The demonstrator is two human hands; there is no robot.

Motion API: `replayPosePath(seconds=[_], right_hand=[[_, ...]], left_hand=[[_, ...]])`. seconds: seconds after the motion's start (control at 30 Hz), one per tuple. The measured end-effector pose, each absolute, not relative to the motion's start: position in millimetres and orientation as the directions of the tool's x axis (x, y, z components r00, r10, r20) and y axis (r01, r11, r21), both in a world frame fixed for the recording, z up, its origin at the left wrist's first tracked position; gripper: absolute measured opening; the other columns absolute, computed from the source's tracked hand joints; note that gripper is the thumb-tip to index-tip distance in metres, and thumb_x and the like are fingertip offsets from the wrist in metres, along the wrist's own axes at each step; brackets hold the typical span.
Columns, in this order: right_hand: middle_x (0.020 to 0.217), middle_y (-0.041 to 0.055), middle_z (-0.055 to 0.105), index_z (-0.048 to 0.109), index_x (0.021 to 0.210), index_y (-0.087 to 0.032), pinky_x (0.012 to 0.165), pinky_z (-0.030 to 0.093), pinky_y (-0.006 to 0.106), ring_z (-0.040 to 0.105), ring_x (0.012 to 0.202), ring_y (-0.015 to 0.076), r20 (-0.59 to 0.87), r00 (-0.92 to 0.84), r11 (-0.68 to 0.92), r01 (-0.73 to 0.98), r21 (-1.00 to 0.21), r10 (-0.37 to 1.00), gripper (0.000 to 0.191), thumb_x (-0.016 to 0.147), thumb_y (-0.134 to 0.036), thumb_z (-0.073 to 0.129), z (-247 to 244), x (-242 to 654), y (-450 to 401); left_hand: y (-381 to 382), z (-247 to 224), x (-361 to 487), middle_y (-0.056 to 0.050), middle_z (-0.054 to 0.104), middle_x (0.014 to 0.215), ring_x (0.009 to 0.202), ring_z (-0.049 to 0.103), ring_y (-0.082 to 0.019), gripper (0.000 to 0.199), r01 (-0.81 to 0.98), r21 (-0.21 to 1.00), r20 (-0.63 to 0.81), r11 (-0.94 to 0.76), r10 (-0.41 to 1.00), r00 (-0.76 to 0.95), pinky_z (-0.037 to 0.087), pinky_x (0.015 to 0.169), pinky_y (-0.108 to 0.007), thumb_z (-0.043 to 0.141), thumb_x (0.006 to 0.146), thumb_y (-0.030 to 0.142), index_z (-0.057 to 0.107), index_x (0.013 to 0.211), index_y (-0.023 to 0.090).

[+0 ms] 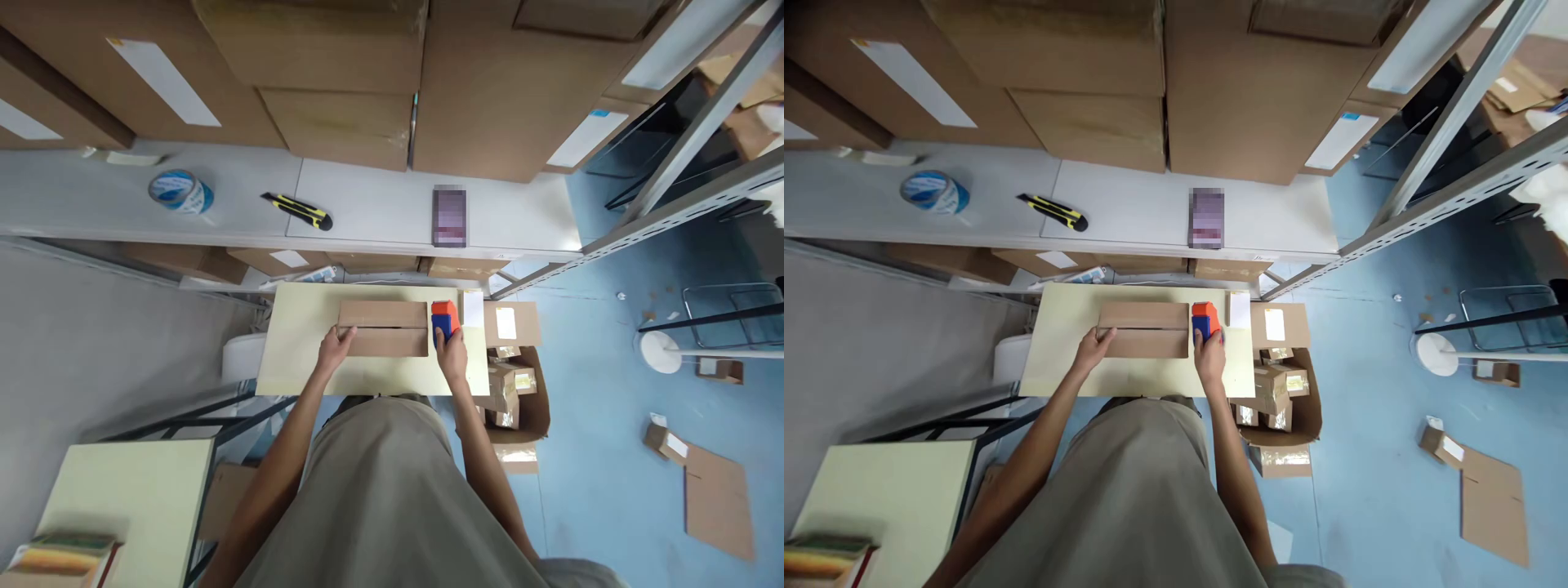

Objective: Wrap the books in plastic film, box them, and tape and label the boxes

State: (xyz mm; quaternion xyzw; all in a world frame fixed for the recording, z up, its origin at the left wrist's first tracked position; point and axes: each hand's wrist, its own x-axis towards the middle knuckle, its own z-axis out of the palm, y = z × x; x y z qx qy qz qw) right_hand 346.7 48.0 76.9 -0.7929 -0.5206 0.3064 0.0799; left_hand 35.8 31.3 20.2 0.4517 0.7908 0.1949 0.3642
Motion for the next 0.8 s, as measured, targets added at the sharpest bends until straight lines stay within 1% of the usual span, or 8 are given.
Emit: replayPosePath(seconds=[0.1, 0.2, 0.37, 0.47, 0.53, 0.63, 0.73, 0.8], right_hand=[[0.114, 0.0223, 0.077, 0.050, 0.128, -0.014, 0.073, 0.048, 0.034, 0.076, 0.096, 0.0350, -0.354, 0.288, -0.445, 0.718, -0.535, 0.890, 0.045, 0.112, -0.055, 0.038, 73.3, 359.5, 42.4], [0.103, 0.0165, 0.078, 0.051, 0.120, -0.019, 0.071, 0.047, 0.032, 0.075, 0.088, 0.0317, -0.362, 0.177, -0.385, 0.651, -0.654, 0.915, 0.044, 0.111, -0.060, 0.038, 68.1, 357.1, 36.6], [0.098, 0.0131, 0.076, 0.049, 0.103, -0.024, 0.071, 0.046, 0.031, 0.073, 0.086, 0.0292, -0.415, 0.148, -0.407, 0.641, -0.651, 0.898, 0.037, 0.108, -0.060, 0.044, 56.1, 352.3, 39.9], [0.093, 0.0096, 0.074, 0.047, 0.093, -0.026, 0.070, 0.047, 0.029, 0.070, 0.082, 0.0251, -0.428, 0.121, -0.417, 0.560, -0.716, 0.896, 0.041, 0.105, -0.065, 0.047, 50.4, 361.0, 40.2], [0.089, 0.0070, 0.072, 0.047, 0.091, -0.026, 0.068, 0.047, 0.029, 0.067, 0.079, 0.0227, -0.404, 0.116, -0.405, 0.497, -0.767, 0.908, 0.047, 0.102, -0.072, 0.046, 49.9, 368.6, 35.7], [0.087, 0.0053, 0.069, 0.049, 0.093, -0.025, 0.069, 0.050, 0.029, 0.064, 0.078, 0.0212, -0.341, 0.166, -0.379, 0.446, -0.811, 0.925, 0.056, 0.098, -0.080, 0.042, 54.3, 377.9, 24.0], [0.089, 0.0053, 0.068, 0.050, 0.094, -0.025, 0.073, 0.053, 0.030, 0.063, 0.079, 0.0197, -0.258, 0.216, -0.327, 0.400, -0.856, 0.942, 0.059, 0.097, -0.083, 0.038, 59.4, 379.6, 10.7], [0.090, 0.0053, 0.068, 0.050, 0.094, -0.024, 0.076, 0.055, 0.030, 0.063, 0.080, 0.0186, -0.229, 0.210, -0.291, 0.350, -0.890, 0.951, 0.060, 0.097, -0.083, 0.037, 58.9, 374.1, 1.8]], left_hand=[[28.0, 11.6, 36.2, -0.018, 0.078, 0.121, 0.120, 0.073, -0.034, 0.047, 0.478, 0.689, -0.419, 0.544, 0.838, -0.350, 0.056, 0.104, -0.043, 0.060, 0.093, 0.061, 0.067, 0.113, 0.019], [20.9, 5.0, 38.9, -0.018, 0.077, 0.124, 0.120, 0.072, -0.033, 0.048, 0.428, 0.735, -0.385, 0.526, 0.843, -0.375, 0.055, 0.107, -0.044, 0.061, 0.093, 0.056, 0.066, 0.121, 0.017], [12.1, -1.6, 40.9, -0.018, 0.074, 0.127, 0.124, 0.070, -0.034, 0.050, 0.427, 0.759, -0.336, 0.491, 0.858, -0.389, 0.054, 0.110, -0.048, 0.066, 0.093, 0.053, 0.063, 0.129, 0.018], [9.3, -1.1, 42.8, -0.017, 0.074, 0.127, 0.123, 0.070, -0.034, 0.049, 0.447, 0.768, -0.298, 0.458, 0.874, -0.383, 0.054, 0.111, -0.050, 0.067, 0.094, 0.051, 0.063, 0.129, 0.018], [6.4, 4.0, 47.6, -0.017, 0.074, 0.126, 0.122, 0.071, -0.033, 0.048, 0.474, 0.773, -0.264, 0.422, 0.893, -0.365, 0.055, 0.111, -0.049, 0.067, 0.094, 0.050, 0.064, 0.128, 0.017], [-1.3, 19.6, 58.0, -0.015, 0.075, 0.126, 0.121, 0.071, -0.032, 0.048, 0.509, 0.797, -0.170, 0.324, 0.930, -0.326, 0.055, 0.110, -0.046, 0.066, 0.096, 0.050, 0.066, 0.131, 0.017], [-11.9, 35.2, 62.7, -0.014, 0.070, 0.137, 0.128, 0.066, -0.029, 0.053, 0.534, 0.821, -0.014, 0.201, 0.943, -0.334, 0.054, 0.112, -0.042, 0.067, 0.097, 0.047, 0.062, 0.143, 0.019], [-20.8, 37.5, 59.5, -0.014, 0.065, 0.142, 0.133, 0.063, -0.030, 0.057, 0.570, 0.804, 0.080, 0.169, 0.920, -0.385, 0.054, 0.113, -0.041, 0.072, 0.094, 0.043, 0.062, 0.145, 0.020]])
